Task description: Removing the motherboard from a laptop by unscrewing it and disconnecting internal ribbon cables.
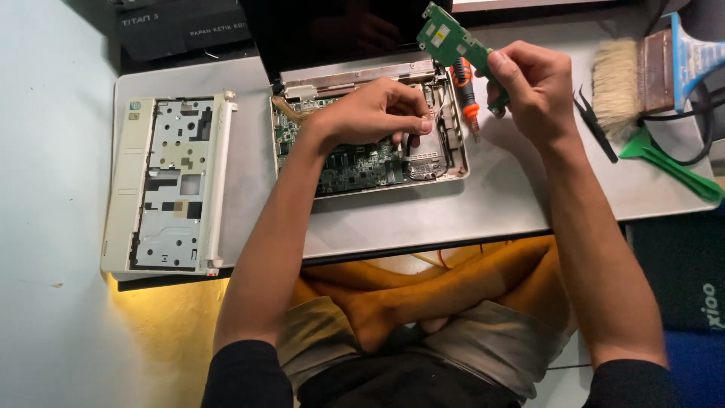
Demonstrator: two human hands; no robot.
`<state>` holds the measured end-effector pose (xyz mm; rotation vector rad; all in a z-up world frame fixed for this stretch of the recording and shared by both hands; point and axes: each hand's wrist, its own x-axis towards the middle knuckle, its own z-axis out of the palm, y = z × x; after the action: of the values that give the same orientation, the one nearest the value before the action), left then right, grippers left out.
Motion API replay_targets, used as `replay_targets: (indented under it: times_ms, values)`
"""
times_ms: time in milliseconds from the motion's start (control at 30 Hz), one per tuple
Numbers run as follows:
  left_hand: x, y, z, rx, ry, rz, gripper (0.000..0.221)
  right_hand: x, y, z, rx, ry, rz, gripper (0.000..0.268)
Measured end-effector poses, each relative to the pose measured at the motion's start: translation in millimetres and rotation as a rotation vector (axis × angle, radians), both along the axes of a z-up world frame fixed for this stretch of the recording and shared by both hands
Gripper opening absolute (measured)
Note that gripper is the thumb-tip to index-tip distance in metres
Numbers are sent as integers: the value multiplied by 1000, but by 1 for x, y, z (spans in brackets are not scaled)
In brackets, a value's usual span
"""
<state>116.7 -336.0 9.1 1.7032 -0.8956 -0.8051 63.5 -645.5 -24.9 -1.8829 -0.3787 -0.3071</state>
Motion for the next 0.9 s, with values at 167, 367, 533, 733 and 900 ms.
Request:
replay_targets:
  times_ms: [167,367,533,733,900]
  values:
    - [2,3,-2,36,-59,15,35,-3,9,4,-220,-325,75,17]
    - [-1,-5,5,-72,274,296,70,-5,13,-8,-210,-491,-70,18]
    - [-6,-8,15,-50,220,339,88,-1,11,-19,-324,-732,-56,20]
    - [-11,-18,9,-281,209,427,57,-16,45,15,-576,-1164,112,21]
    - [-7,-12,-1,-387,48,477,22,-19,53,18,-687,-1133,89,38]
